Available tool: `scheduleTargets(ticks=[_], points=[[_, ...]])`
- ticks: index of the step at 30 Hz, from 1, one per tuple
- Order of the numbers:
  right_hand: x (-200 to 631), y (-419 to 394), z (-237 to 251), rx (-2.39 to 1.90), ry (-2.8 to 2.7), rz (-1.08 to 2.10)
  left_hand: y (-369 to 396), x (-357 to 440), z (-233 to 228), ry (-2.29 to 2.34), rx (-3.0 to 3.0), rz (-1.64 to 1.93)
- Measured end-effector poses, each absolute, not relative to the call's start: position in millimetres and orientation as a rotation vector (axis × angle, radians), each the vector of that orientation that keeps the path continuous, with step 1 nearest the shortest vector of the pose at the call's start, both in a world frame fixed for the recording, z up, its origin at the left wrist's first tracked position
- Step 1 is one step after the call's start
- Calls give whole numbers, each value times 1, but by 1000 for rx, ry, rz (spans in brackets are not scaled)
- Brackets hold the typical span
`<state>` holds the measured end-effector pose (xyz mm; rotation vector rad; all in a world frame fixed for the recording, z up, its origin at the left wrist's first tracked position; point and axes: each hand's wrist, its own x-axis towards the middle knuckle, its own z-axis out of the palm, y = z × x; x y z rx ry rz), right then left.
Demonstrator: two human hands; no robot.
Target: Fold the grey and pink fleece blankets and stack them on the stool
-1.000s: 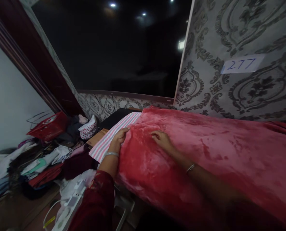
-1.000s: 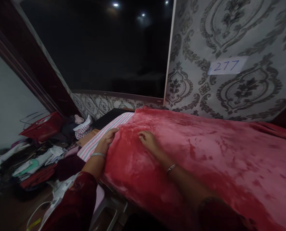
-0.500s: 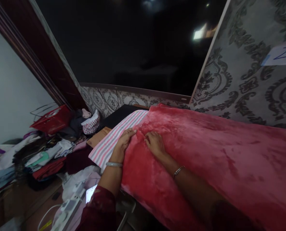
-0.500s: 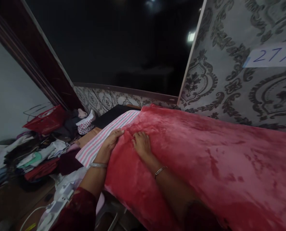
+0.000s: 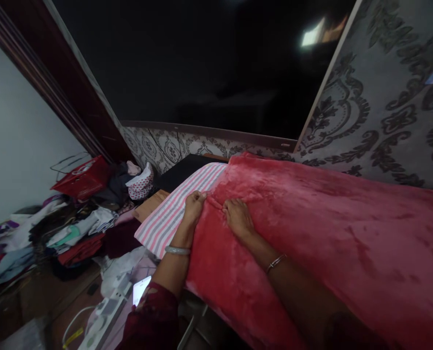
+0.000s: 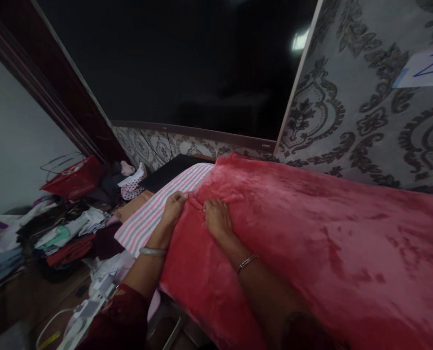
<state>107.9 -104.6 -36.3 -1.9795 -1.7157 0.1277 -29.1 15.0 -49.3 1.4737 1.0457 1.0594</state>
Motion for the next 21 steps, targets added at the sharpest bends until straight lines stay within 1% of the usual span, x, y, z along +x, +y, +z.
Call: scheduleTargets(ticks=[5, 9, 11, 14, 17, 21], points=[[108, -109, -31, -1983, -1723, 168, 17, -31, -45, 1132, 1589, 994], [129, -141, -27, -1913, -1823, 113, 19, -30, -38, 1234, 1720, 978], [152, -172, -30, -1943, -1881, 35, 18, -29, -36, 1302, 1792, 981], [196, -235, -41, -2117, -1880, -55, 16, -29, -32, 1387, 1893, 953], [246, -304, -55, -2368, -1718, -114, 14, -30, -24, 1442, 1967, 875], [303, -388, -74, -2574, -1449, -240, 20, -26, -6, 1493, 1993, 711]])
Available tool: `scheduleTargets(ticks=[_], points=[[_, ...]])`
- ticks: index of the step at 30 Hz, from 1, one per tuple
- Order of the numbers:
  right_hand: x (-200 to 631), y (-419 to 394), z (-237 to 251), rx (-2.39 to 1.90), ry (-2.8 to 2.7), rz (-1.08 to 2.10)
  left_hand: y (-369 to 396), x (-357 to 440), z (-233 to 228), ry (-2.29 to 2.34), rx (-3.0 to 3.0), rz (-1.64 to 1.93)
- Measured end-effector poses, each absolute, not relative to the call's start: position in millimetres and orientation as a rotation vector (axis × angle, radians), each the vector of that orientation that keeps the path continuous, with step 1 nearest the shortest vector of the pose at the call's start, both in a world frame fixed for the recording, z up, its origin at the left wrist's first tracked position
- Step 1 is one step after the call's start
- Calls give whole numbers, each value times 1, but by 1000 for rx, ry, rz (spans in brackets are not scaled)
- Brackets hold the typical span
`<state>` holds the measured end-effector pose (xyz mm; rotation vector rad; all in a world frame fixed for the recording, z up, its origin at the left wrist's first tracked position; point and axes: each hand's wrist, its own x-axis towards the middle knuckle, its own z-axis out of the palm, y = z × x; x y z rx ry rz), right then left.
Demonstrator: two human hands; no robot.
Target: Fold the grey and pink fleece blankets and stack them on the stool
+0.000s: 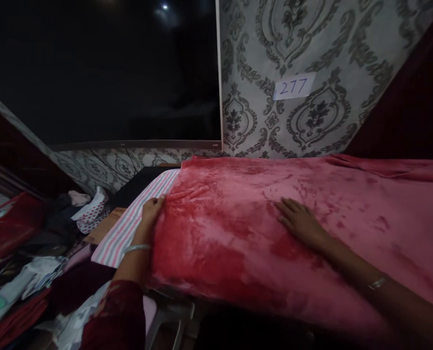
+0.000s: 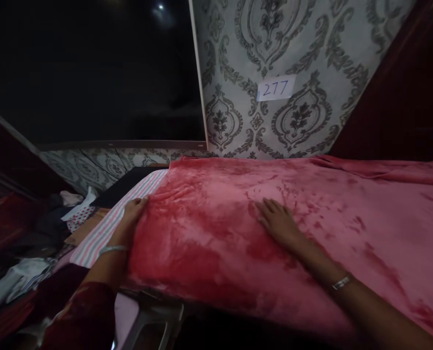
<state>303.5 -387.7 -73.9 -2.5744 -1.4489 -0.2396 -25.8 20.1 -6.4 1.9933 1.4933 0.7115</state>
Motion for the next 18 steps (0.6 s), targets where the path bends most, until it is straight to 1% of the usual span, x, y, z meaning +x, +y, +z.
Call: scheduleTargets(ticks=[3, 6, 9, 14, 18], points=[[329, -431, -90, -2648, -1273, -376, 27, -14, 9, 1521, 1991, 596], [338, -452, -106, -2622, -1206, -487, 29, 2, 18, 1500, 1982, 556], [339, -455, -116, -2561, -1214, -555, 29, 16, 21, 1469, 1981, 593], [337, -451, -117, -2524, -1220, -630, 34, 25, 13, 1492, 2032, 823], [337, -453, -118, -2502, -1238, -659, 42, 24, 4, 1506, 2007, 780]])
